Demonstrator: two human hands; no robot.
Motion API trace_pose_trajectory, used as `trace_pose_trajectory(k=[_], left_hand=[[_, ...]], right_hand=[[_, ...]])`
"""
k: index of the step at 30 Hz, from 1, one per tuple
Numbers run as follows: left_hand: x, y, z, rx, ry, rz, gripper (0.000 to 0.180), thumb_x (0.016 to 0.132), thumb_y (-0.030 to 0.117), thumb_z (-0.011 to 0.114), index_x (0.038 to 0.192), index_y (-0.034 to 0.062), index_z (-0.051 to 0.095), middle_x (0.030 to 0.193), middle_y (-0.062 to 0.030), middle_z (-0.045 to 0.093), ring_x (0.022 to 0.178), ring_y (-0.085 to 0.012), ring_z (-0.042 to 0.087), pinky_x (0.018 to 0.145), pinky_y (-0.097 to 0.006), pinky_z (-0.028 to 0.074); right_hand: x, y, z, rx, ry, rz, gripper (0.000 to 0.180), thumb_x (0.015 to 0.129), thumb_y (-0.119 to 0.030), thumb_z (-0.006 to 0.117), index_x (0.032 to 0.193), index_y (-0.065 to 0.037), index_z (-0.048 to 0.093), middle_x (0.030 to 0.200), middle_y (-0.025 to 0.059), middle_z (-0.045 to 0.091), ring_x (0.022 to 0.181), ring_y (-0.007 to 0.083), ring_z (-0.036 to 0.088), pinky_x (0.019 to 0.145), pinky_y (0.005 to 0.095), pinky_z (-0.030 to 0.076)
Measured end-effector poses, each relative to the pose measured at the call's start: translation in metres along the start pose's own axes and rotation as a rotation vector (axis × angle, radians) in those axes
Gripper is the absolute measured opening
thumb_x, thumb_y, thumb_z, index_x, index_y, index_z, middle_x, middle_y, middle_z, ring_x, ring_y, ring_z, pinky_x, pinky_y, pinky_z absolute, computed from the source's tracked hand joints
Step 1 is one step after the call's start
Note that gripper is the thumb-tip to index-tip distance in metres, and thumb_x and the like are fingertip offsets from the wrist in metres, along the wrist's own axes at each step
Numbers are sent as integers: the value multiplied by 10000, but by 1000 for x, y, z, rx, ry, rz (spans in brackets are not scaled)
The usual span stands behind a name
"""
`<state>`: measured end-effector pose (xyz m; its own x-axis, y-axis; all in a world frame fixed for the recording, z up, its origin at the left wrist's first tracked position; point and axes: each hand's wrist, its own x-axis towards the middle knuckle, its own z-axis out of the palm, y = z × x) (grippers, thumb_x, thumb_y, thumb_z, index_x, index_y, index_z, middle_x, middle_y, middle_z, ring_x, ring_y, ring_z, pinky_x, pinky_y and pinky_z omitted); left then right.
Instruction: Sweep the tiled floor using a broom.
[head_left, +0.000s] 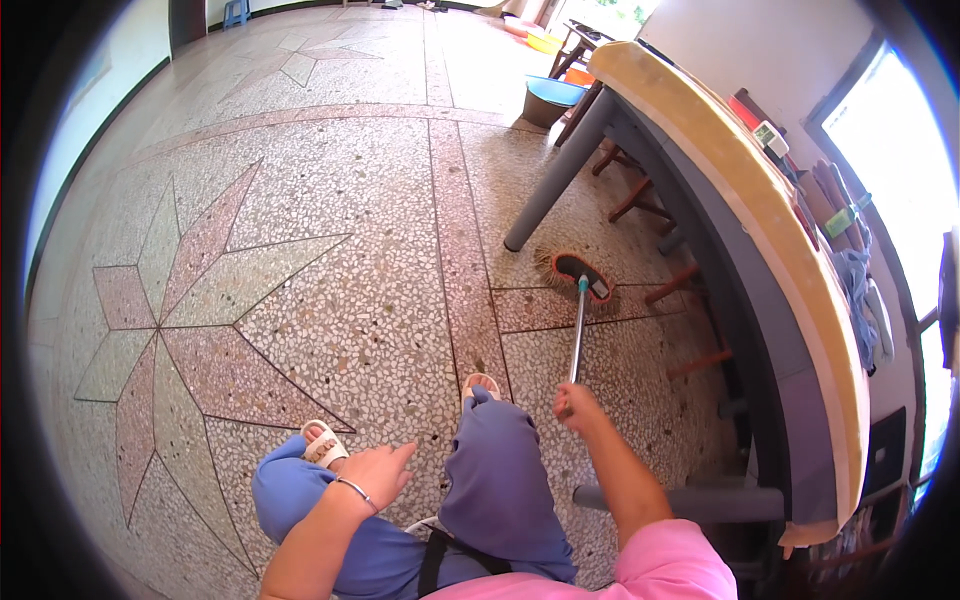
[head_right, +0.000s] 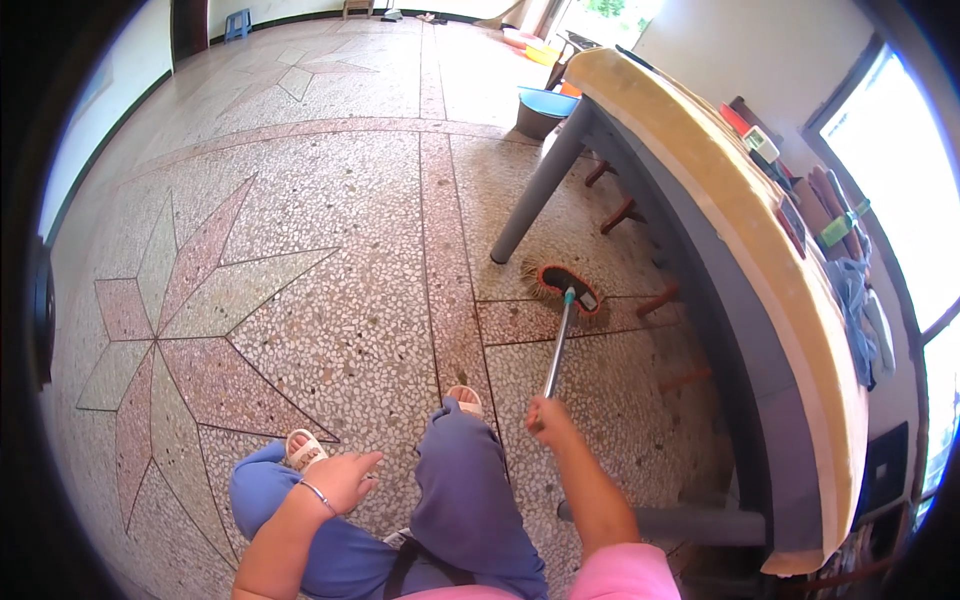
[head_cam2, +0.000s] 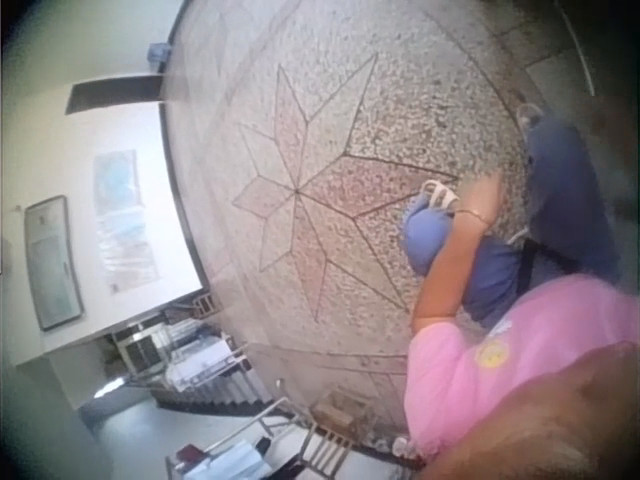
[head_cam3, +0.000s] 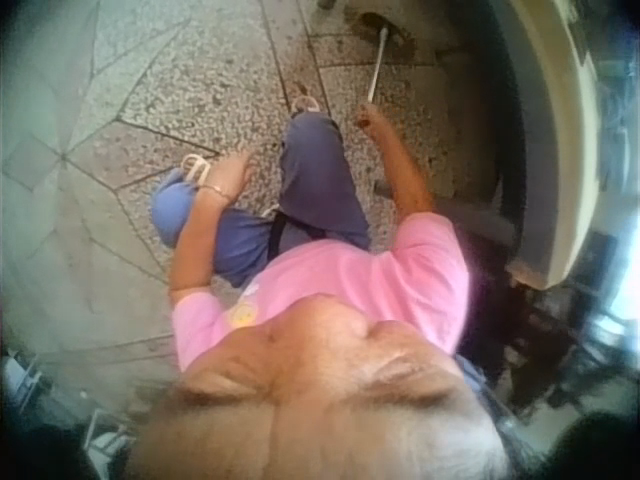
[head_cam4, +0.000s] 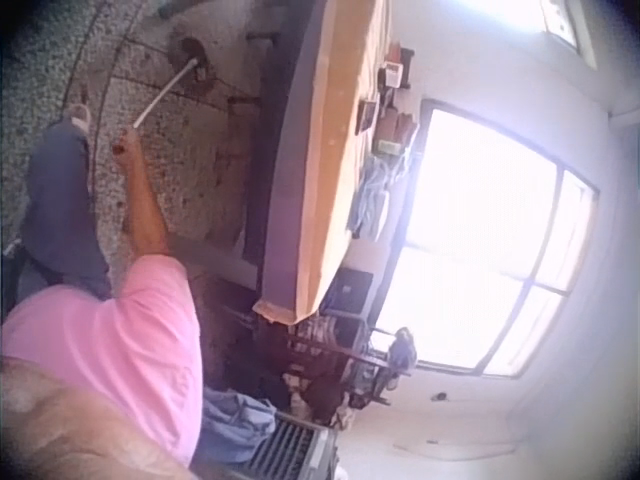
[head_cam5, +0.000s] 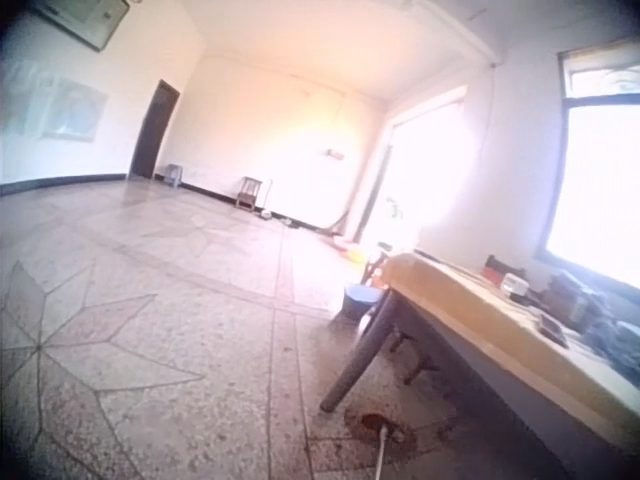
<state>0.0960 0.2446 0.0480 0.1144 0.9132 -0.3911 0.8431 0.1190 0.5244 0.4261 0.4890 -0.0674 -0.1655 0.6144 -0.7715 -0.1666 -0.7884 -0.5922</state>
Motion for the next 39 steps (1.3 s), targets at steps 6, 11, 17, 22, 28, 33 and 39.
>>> trace_pose_trajectory(k=[6, 11, 17, 22, 28, 33, 39], left_hand=[[15, -13, -9, 12, 6, -54, 391, 816, 257, 525, 1175, 127, 446, 915, -150, 584, 841, -321, 580, 713, -412, 466], [34, -12, -20, 39, -29, -60, 404, 814, 251, 533, 1185, 119, 446, 892, -154, 580, 832, -326, 573, 711, -407, 457], [50, 0, -24, 17, -53, 23, 398, 815, 262, 531, 1180, 129, 443, 904, -142, 583, 830, -309, 583, 705, -416, 469], [55, -7, -26, 22, -56, -40, 405, 812, 253, 536, 1183, 118, 445, 890, -147, 581, 820, -316, 579, 704, -409, 462], [49, -15, -30, 6, 17, -59, 407, 804, 243, 547, 1177, 111, 452, 863, -158, 584, 799, -329, 578, 700, -416, 452], [53, -12, -26, 7, -7, -20, 408, 806, 252, 546, 1178, 112, 453, 873, -154, 586, 801, -328, 579, 699, -419, 450], [45, -11, -34, 17, -35, -51, 401, 809, 256, 542, 1175, 117, 458, 918, -152, 585, 856, -318, 570, 732, -403, 455]], right_hand=[[-103, 47, 38, -140, 90, 73, 211, 782, -112, 494, 581, -73, 442, 473, 69, 432, 419, 178, 429, 403, 306, 356], [-50, 14, 35, -115, 19, 79, 197, 775, -107, 497, 587, -68, 450, 468, 74, 433, 407, 188, 439, 399, 313, 364], [85, -86, 55, -153, 38, -82, 197, 766, -92, 470, 576, -57, 428, 445, 76, 419, 371, 182, 428, 344, 288, 356], [114, -127, 58, 43, 194, 88, 169, 759, -73, 469, 595, -54, 432, 444, 68, 412, 351, 157, 400, 311, 263, 318], [51, -19, 20, -318, 18, -112, 214, 783, -107, 499, 583, -50, 446, 462, 74, 440, 343, 178, 407, 313, 303, 325], [-90, 28, 64, -152, 122, 123, 160, 805, -97, 520, 673, -74, 433, 495, 18, 394, 390, 136, 401, 344, 308, 350], [-85, 24, 57, 369, -122, 189, 150, 811, -73, 511, 685, -68, 429, 544, 28, 422, 394, 146, 405, 366, 266, 366]])
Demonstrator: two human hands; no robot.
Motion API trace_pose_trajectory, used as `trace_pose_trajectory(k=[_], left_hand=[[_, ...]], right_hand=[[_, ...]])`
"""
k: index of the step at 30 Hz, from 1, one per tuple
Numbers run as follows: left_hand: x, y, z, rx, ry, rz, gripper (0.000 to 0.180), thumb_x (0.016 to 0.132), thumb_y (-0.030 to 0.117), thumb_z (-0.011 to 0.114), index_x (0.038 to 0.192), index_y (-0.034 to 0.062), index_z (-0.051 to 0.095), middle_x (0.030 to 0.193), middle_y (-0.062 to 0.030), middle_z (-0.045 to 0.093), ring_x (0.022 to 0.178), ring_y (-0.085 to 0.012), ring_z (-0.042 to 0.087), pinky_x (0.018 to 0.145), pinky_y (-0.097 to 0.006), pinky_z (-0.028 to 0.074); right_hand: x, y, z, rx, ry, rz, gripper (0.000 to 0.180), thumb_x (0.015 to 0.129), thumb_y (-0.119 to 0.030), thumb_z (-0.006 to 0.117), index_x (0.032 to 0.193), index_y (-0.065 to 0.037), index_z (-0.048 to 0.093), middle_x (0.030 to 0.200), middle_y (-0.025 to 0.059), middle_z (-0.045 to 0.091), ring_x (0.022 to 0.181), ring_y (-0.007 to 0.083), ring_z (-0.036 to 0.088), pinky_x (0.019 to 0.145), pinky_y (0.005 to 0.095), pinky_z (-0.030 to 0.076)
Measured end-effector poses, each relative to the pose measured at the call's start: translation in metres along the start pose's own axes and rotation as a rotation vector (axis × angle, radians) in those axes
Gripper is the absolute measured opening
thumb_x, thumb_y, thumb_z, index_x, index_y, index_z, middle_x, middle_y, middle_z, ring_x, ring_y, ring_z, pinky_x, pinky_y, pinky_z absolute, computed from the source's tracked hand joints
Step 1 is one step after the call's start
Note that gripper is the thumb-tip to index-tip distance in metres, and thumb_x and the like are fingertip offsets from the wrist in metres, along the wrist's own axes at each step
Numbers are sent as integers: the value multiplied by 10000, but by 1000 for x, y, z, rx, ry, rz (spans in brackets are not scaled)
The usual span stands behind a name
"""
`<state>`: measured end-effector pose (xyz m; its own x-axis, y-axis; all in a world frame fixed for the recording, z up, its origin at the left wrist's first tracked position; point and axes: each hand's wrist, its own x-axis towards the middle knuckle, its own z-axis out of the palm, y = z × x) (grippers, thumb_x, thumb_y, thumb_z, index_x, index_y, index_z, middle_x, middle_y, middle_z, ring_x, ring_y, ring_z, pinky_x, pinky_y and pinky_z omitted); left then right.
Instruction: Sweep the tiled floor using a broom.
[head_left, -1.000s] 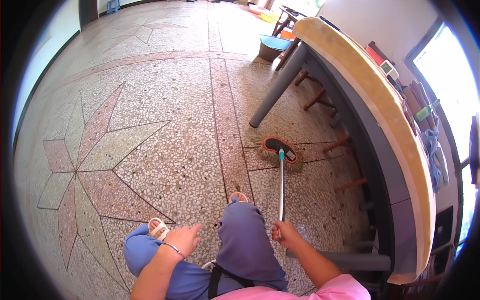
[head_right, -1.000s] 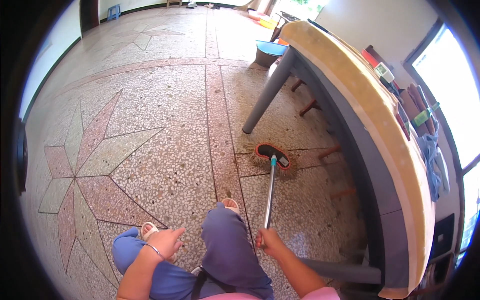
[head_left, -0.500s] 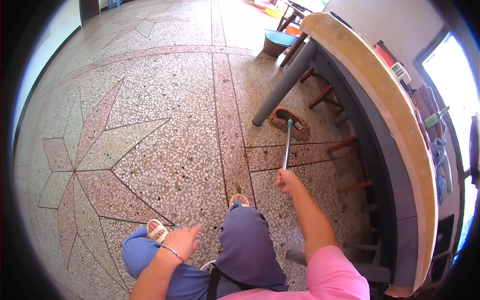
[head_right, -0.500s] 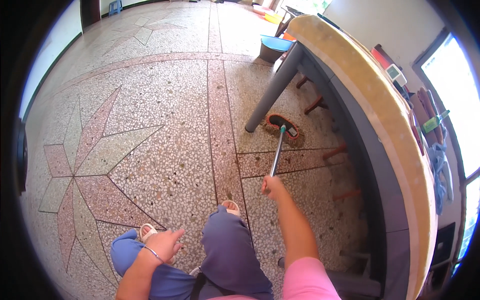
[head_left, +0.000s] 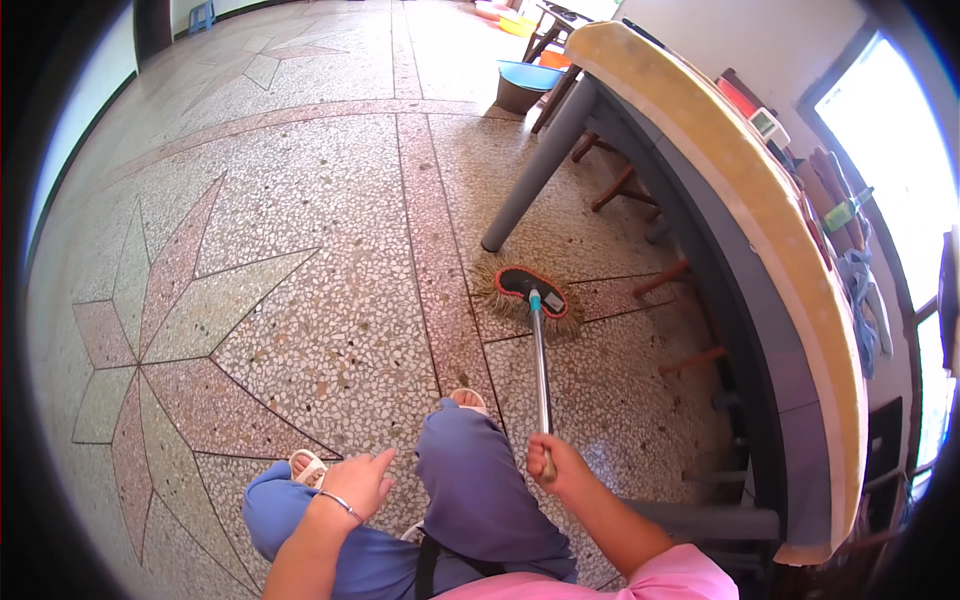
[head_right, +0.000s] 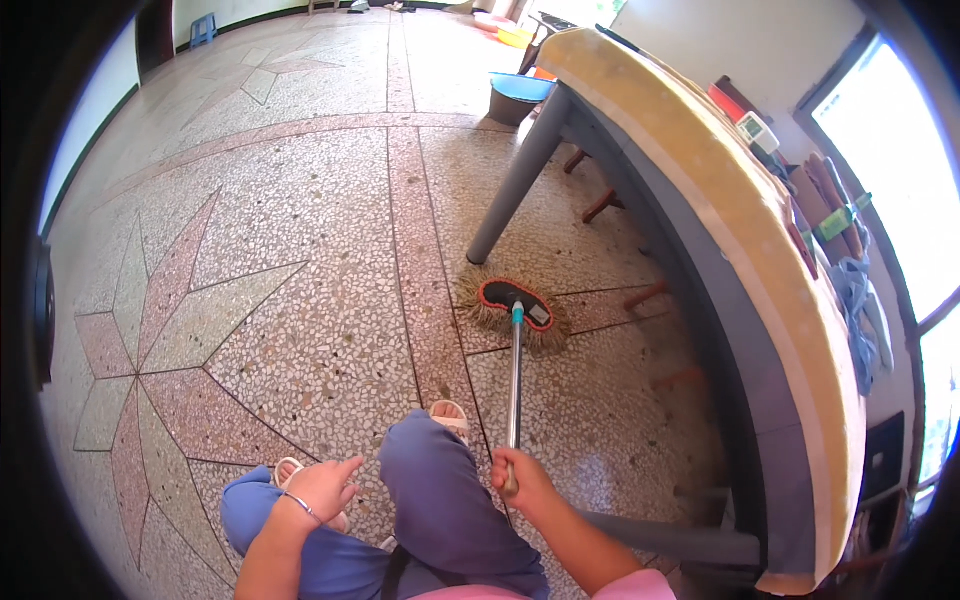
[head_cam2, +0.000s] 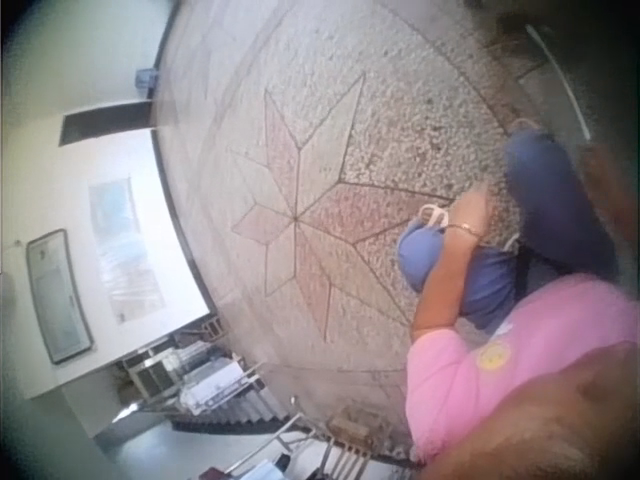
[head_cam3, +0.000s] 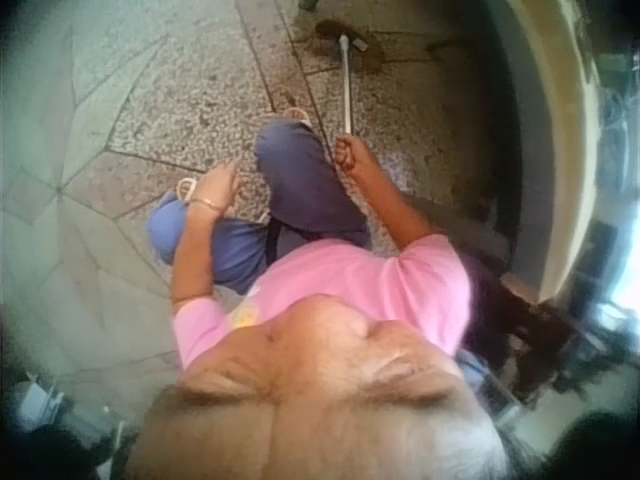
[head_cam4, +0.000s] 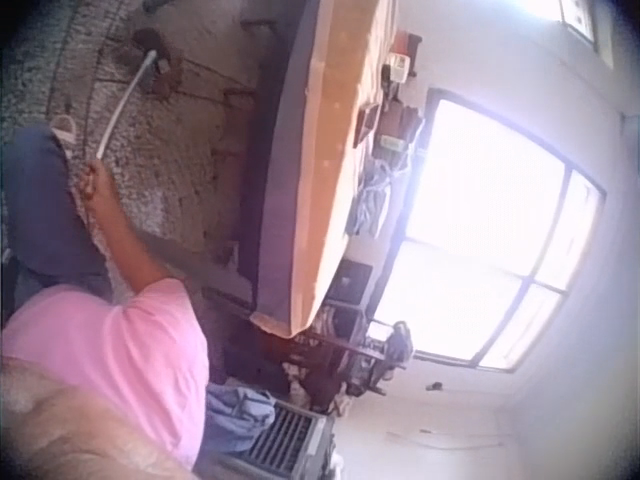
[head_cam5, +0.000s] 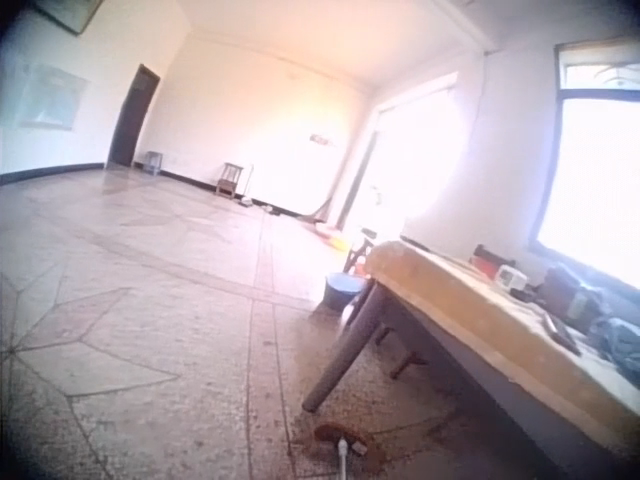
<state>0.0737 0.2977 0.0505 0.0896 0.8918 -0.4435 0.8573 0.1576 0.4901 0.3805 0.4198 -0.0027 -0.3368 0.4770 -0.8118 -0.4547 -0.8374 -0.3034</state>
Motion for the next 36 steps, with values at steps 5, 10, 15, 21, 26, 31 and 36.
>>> trace_pose_trajectory(k=[5, 10, 15, 21, 26, 31, 36], left_hand=[[18, 9, 13, 14, -6, 73, 416, 808, 273, 542, 1185, 119, 452, 933, -154, 584, 868, -322, 566, 755, -406, 451], [10, 5, 15, 23, -21, 78, 407, 809, 264, 539, 1182, 124, 457, 942, -162, 585, 879, -325, 565, 761, -406, 451], [11, 8, 5, 13, 23, 30, 396, 807, 248, 545, 1174, 121, 463, 962, -175, 583, 896, -334, 559, 769, -409, 450], [14, 12, 6, 22, -5, 53, 416, 806, 242, 546, 1193, 113, 462, 967, -153, 589, 890, -321, 563, 772, -397, 449], [25, 2, 12, 3, 12, 74, 405, 811, 258, 542, 1186, 142, 444, 903, -142, 588, 864, -324, 563, 739, -416, 451], [26, -4, 12, 53, -30, -81, 381, 806, 257, 544, 1158, 132, 473, 910, -155, 594, 850, -329, 567, 735, -411, 450], [28, -23, 18, 50, -39, -137, 413, 783, 269, 569, 1163, 130, 488, 914, -166, 608, 856, -350, 561, 733, -418, 452]], right_hand=[[98, -53, -11, -77, 104, -247, 173, 809, -86, 520, 671, -84, 416, 518, 2, 412, 374, 95, 381, 335, 211, 352], [72, -82, -21, 95, 142, -204, 142, 782, -39, 528, 696, -64, 417, 538, 15, 428, 394, 93, 407, 337, 198, 373], [-2, -54, -49, 204, 98, -145, 158, 785, -37, 523, 678, -69, 411, 538, 3, 417, 398, 82, 412, 344, 181, 382], [-34, -77, -73, 388, 184, -194, 168, 780, -40, 532, 663, -64, 414, 540, 5, 432, 394, 88, 410, 350, 190, 380], [22, -134, -129, 252, 305, -399, 189, 768, -75, 519, 612, -71, 414, 493, 14, 405, 375, 111, 387, 350, 238, 353], [55, -183, -127, 286, 507, -525, 208, 801, -80, 509, 625, -71, 397, 511, 8, 415, 402, 97, 392, 366, 212, 372], [88, -225, -115, 361, 596, -565, 190, 819, -74, 508, 670, -67, 390, 523, 11, 417, 414, 101, 394, 384, 212, 385]])
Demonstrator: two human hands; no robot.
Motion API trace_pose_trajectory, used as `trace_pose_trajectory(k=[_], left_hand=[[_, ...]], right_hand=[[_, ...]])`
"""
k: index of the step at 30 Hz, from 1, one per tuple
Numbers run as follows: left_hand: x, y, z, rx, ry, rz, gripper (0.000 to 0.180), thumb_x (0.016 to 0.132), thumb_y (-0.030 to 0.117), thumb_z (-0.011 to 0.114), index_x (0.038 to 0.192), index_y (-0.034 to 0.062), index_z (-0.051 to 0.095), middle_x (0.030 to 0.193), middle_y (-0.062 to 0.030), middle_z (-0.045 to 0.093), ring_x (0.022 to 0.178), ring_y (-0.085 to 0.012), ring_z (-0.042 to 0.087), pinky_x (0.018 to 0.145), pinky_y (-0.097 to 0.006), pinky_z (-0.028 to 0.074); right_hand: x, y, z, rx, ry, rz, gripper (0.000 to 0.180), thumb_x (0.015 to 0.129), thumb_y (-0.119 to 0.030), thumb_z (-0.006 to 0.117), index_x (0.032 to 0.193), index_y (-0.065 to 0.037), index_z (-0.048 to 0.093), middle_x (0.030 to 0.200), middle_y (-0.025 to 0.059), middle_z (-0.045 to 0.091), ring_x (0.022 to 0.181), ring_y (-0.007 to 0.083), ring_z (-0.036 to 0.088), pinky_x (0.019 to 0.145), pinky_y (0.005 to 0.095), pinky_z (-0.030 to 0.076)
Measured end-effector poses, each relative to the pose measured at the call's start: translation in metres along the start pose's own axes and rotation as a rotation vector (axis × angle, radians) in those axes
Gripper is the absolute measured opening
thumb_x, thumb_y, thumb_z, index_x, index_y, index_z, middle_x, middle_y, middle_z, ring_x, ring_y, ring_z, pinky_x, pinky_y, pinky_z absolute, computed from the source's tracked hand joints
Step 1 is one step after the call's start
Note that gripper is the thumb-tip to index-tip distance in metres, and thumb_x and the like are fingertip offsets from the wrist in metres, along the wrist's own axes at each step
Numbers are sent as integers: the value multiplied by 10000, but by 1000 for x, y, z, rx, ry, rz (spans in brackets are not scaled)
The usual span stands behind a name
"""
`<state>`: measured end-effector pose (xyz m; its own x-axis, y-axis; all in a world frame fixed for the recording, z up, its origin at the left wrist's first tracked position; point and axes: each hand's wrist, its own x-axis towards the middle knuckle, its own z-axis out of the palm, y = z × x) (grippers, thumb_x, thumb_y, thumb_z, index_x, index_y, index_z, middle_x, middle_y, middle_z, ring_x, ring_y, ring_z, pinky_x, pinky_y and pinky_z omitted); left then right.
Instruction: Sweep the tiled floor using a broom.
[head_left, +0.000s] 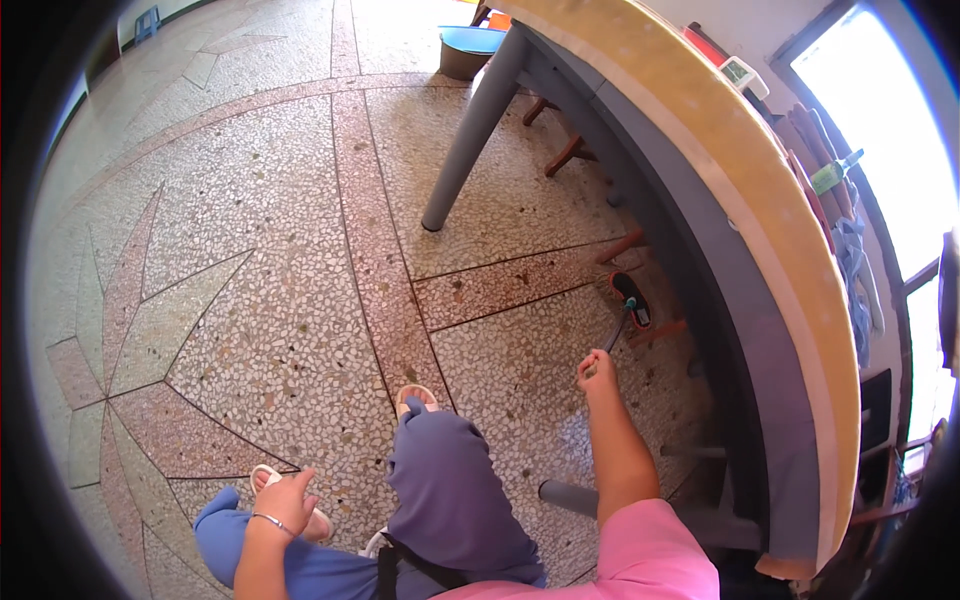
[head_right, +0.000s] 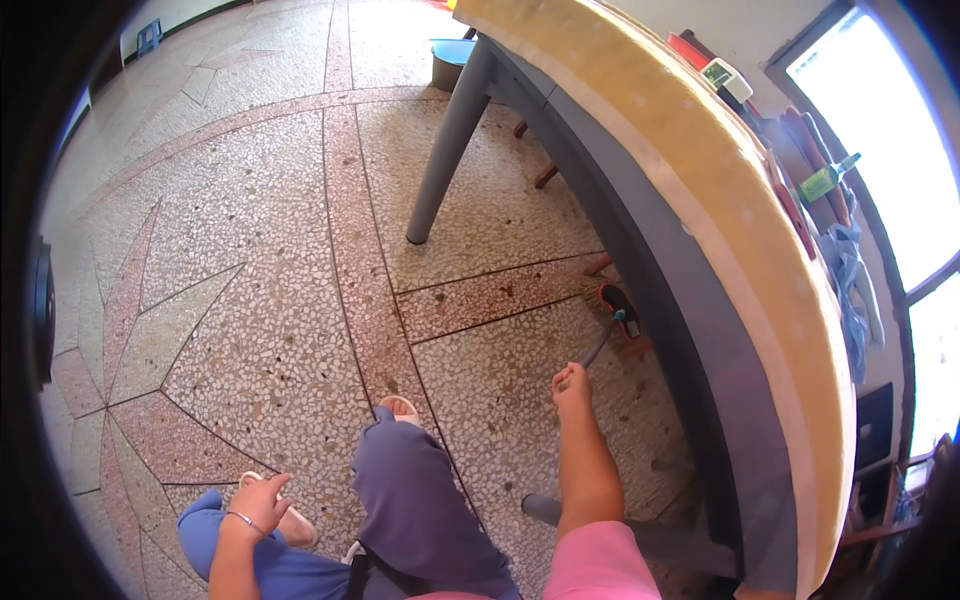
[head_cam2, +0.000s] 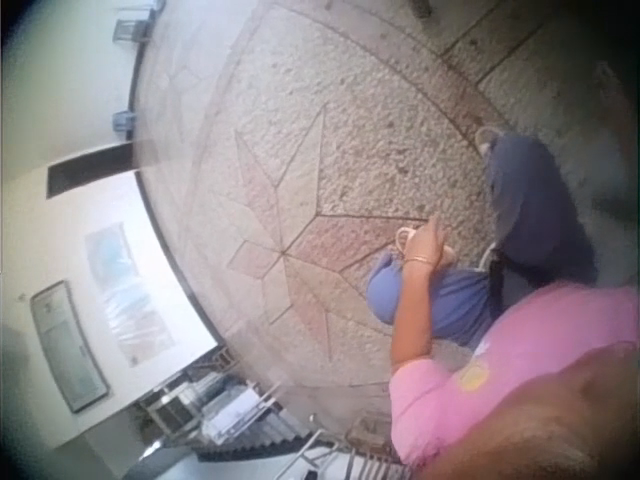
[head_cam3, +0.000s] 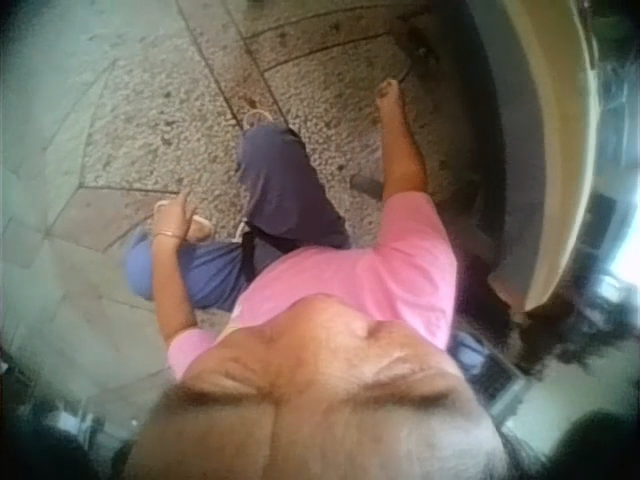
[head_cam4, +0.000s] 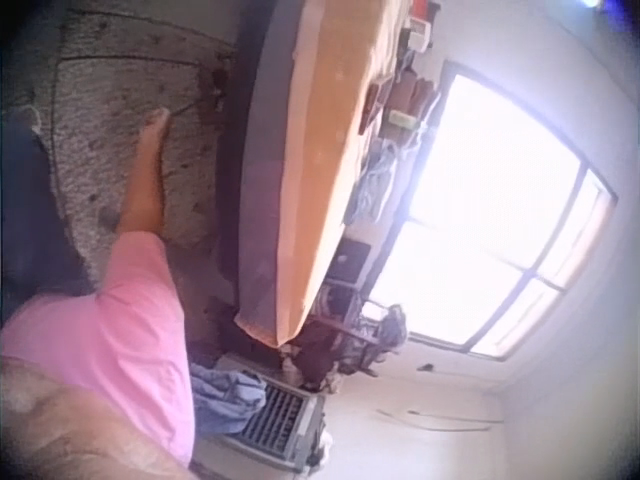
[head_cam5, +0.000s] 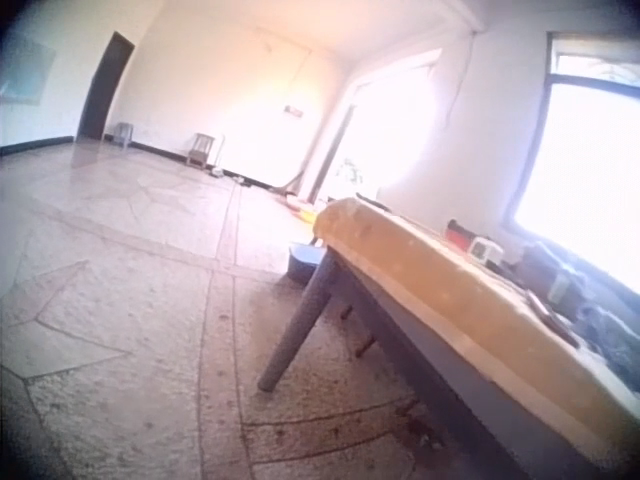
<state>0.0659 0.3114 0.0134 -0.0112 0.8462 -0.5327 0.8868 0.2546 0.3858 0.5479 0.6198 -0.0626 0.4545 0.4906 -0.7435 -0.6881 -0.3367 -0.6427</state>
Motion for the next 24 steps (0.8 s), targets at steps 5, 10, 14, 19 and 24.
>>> trace_pose_trajectory(k=[5, 10, 14, 19, 24], left_hand=[[3, -1, -1, 15, 14, -91, 401, 765, 243, 577, 1141, 122, 510, 930, -178, 604, 793, -376, 578, 702, -440, 463], [9, -9, 5, -12, -87, -82, 457, 728, 184, 594, 1165, 91, 496, 802, -149, 562, 760, -324, 565, 674, -409, 457], [28, -1, -1, -4, -104, -115, 456, 707, 206, 605, 1137, 83, 517, 874, -184, 576, 776, -349, 574, 677, -422, 469], [63, 16, -23, -19, -120, -106, 447, 715, 188, 592, 1145, 92, 514, 871, -162, 548, 802, -326, 555, 665, -409, 456], [70, 17, -24, -27, -193, -98, 453, 717, 185, 592, 1151, 88, 508, 849, -148, 550, 791, -319, 555, 659, -404, 455]], right_hand=[[54, -50, 26, 57, 35, -12, 182, 839, -99, 510, 702, -80, 391, 529, 8, 425, 423, 101, 409, 397, 214, 414], [97, -60, 20, -98, 10, -94, 176, 847, -139, 491, 710, -105, 385, 549, -2, 427, 436, 95, 433, 391, 222, 425], [92, 16, 23, -137, 28, 67, 139, 816, -121, 468, 709, -111, 379, 544, -14, 366, 415, 104, 390, 394, 228, 375], [75, 45, 19, -195, 55, 44, 165, 865, -135, 432, 720, -94, 365, 586, 9, 364, 441, 103, 356, 363, 234, 300], [167, -49, 18, -356, 79, -127, 202, 840, -109, 466, 650, -112, 397, 538, -28, 350, 416, 60, 319, 321, 170, 277]])
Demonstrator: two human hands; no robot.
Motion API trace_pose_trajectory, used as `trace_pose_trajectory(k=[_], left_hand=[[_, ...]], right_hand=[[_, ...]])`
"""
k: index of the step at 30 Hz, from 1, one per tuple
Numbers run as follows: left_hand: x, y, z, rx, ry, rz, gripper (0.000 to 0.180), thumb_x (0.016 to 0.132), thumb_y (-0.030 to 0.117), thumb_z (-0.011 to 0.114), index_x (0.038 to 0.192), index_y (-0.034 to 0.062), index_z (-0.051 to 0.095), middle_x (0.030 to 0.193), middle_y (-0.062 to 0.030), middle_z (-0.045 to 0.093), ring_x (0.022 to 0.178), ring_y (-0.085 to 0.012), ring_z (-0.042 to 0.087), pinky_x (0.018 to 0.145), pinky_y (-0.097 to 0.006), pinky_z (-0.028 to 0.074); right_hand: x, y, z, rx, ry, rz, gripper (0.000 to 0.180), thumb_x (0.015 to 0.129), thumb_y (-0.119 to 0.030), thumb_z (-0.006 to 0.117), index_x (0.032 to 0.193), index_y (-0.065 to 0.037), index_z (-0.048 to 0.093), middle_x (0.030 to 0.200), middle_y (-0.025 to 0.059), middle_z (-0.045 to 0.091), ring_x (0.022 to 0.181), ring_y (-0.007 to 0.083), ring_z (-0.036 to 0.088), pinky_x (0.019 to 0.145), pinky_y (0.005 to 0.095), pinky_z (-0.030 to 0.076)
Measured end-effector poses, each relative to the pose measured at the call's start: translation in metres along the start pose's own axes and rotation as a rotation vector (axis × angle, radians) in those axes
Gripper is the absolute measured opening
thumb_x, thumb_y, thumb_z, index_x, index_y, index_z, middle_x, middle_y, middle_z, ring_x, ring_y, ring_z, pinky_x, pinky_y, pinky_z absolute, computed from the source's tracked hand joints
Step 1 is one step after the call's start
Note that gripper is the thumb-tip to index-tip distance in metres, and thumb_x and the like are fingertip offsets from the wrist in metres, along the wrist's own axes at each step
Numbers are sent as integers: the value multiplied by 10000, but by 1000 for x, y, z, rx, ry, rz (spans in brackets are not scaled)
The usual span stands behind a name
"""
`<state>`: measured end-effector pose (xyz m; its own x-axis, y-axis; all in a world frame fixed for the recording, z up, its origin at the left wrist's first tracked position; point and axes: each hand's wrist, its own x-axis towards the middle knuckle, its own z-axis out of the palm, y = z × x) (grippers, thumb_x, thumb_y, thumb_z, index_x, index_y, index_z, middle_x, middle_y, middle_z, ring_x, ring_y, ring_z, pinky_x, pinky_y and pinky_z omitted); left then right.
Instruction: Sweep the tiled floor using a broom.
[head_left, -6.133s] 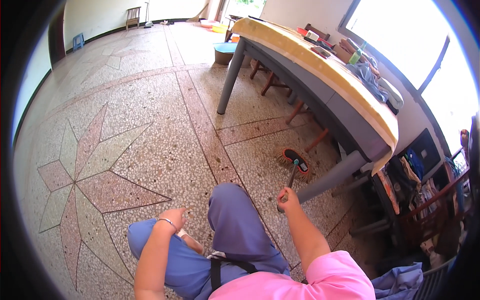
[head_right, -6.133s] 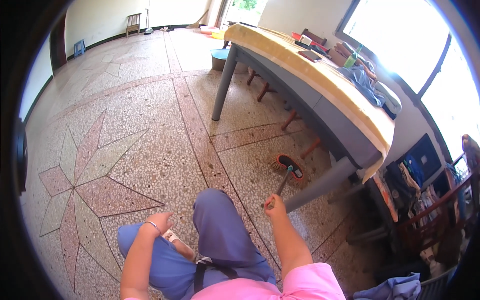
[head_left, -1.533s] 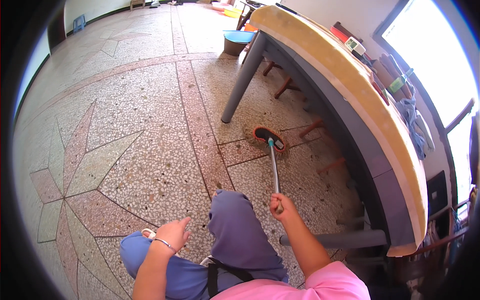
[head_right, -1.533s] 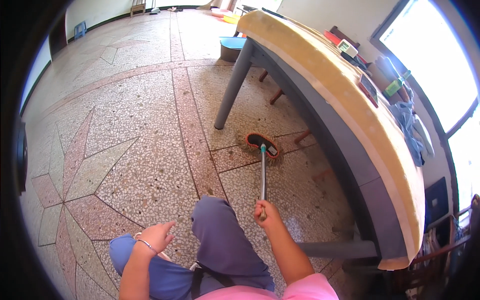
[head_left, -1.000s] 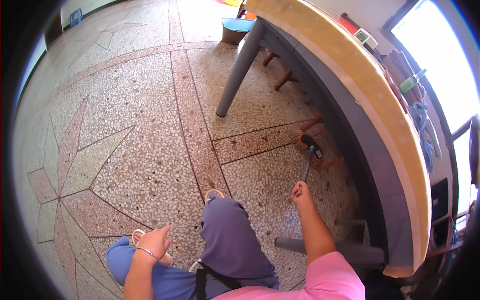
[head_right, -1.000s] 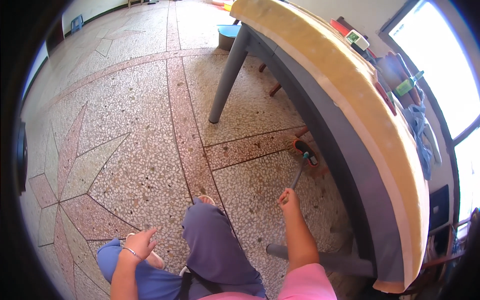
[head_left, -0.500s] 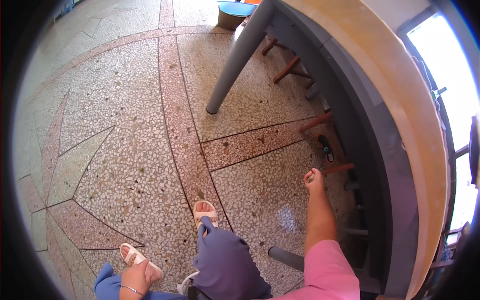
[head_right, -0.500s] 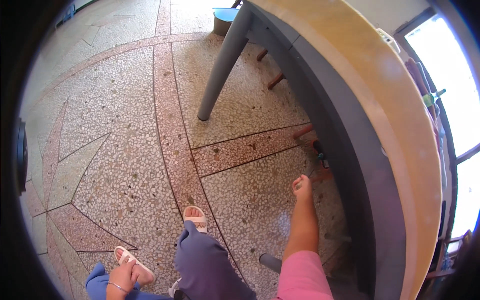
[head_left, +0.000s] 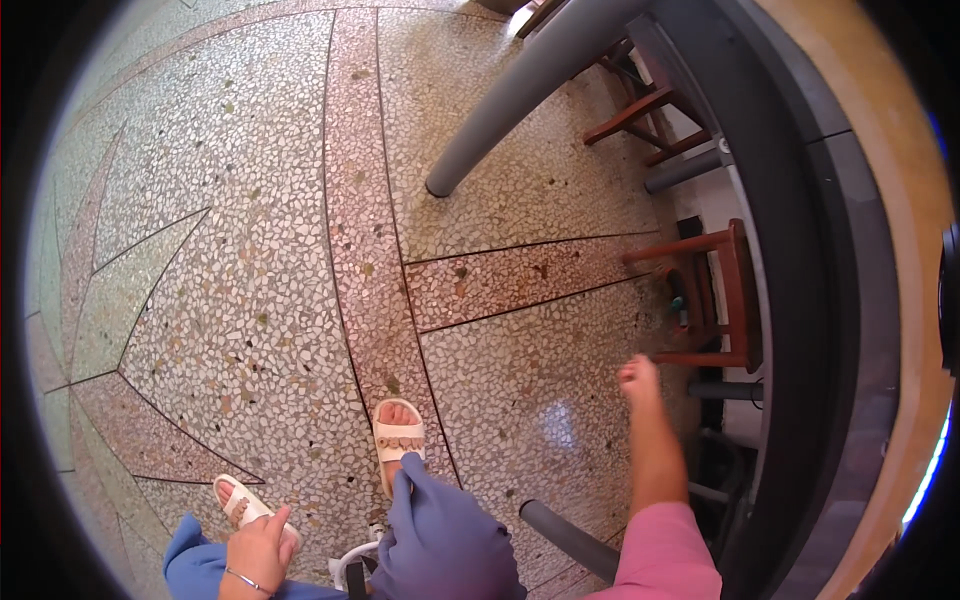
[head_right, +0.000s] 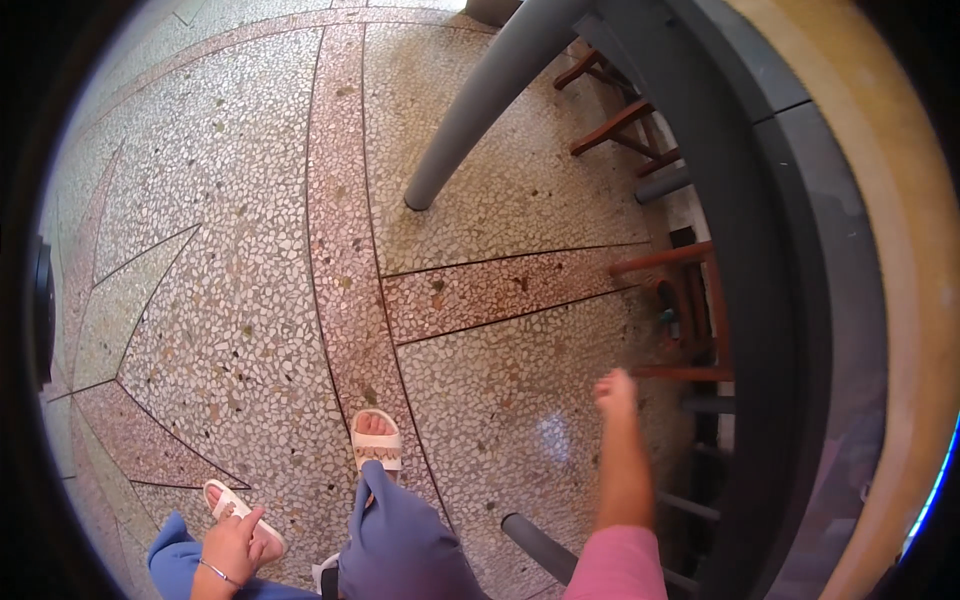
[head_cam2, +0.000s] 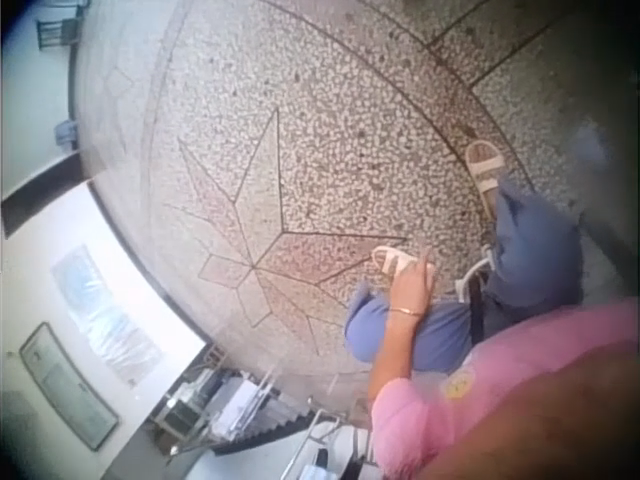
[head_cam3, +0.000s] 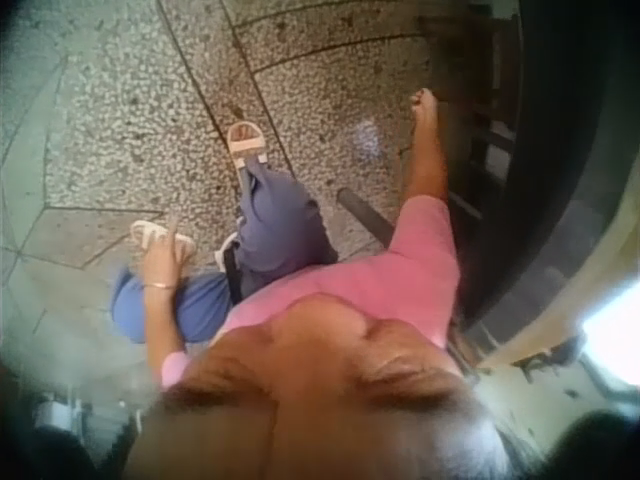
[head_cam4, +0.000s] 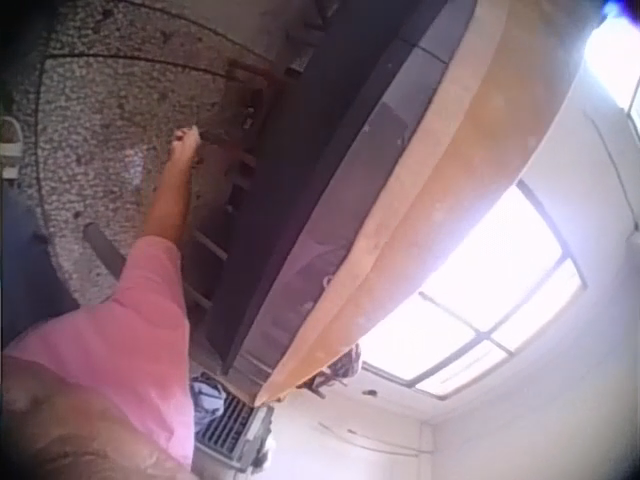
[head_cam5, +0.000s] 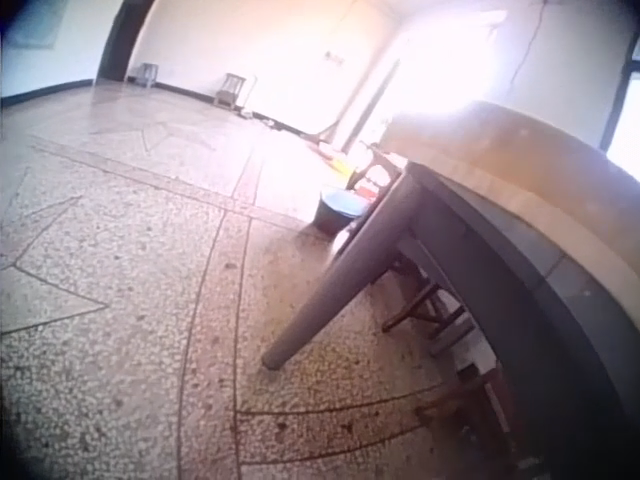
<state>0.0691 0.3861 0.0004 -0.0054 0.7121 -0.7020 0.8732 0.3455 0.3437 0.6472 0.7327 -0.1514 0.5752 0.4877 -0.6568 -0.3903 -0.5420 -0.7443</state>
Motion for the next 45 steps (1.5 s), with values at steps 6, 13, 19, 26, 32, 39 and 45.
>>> trace_pose_trajectory(k=[6, 13, 19, 26, 32, 39, 45], left_hand=[[-10, -35, 45, 112, -68, -134, 380, 853, 278, 454, 1214, 159, 450, 985, -181, 597, 794, -369, 589, 690, -459, 455], [-14, -4, 16, -77, 122, 56, 484, 714, 167, 595, 1178, 84, 484, 852, -152, 561, 797, -320, 557, 681, -398, 455], [-34, -14, 28, 42, 199, 80, 453, 727, 205, 612, 1154, 95, 505, 757, -119, 546, 713, -294, 556, 635, -392, 450], [-77, -18, 28, -31, 188, 91, 425, 782, 244, 566, 1181, 128, 475, 834, -127, 566, 772, -304, 568, 684, -399, 461], [-107, -26, 42, 58, 206, 141, 404, 804, 266, 544, 1179, 135, 468, 849, -127, 575, 768, -316, 575, 687, -407, 468], [-110, -24, 48, 48, 278, 202, 406, 801, 277, 548, 1168, 121, 469, 813, -128, 574, 753, -310, 578, 683, -410, 467], [-103, 9, 33, 67, 216, 387, 414, 807, 242, 545, 1186, 106, 451, 784, -119, 554, 752, -292, 569, 644, -384, 457]], right_hand=[[42, -69, -23, -13, -48, -64, 174, 915, -231, 412, 789, -111, 401, 622, -7, 387, 433, 55, 331, 342, 182, 234], [-84, 73, 50, 17, -217, 105, 144, 802, -124, 449, 682, -45, 432, 587, 83, 464, 477, 165, 442, 390, 263, 385], [-256, 168, 50, 47, -483, 462, 126, 817, -110, 458, 744, -7, 471, 698, 123, 515, 654, 241, 514, 612, 356, 479], [-465, 114, 49, 334, -835, 817, 129, 921, -170, 404, 908, -45, 433, 793, 90, 515, 743, 206, 508, 662, 337, 457], [-521, 126, 2, 153, -1062, 877, 102, 923, -173, 396, 921, -78, 429, 807, 65, 519, 761, 169, 512, 608, 299, 426], [-437, 116, 46, -91, -953, 419, 171, 823, -146, 454, 710, -31, 511, 662, 95, 554, 581, 162, 510, 452, 254, 425], [-246, 83, 80, -54, -688, 344, 104, 777, -87, 498, 738, -71, 403, 556, 24, 434, 484, 128, 465, 415, 263, 424]])
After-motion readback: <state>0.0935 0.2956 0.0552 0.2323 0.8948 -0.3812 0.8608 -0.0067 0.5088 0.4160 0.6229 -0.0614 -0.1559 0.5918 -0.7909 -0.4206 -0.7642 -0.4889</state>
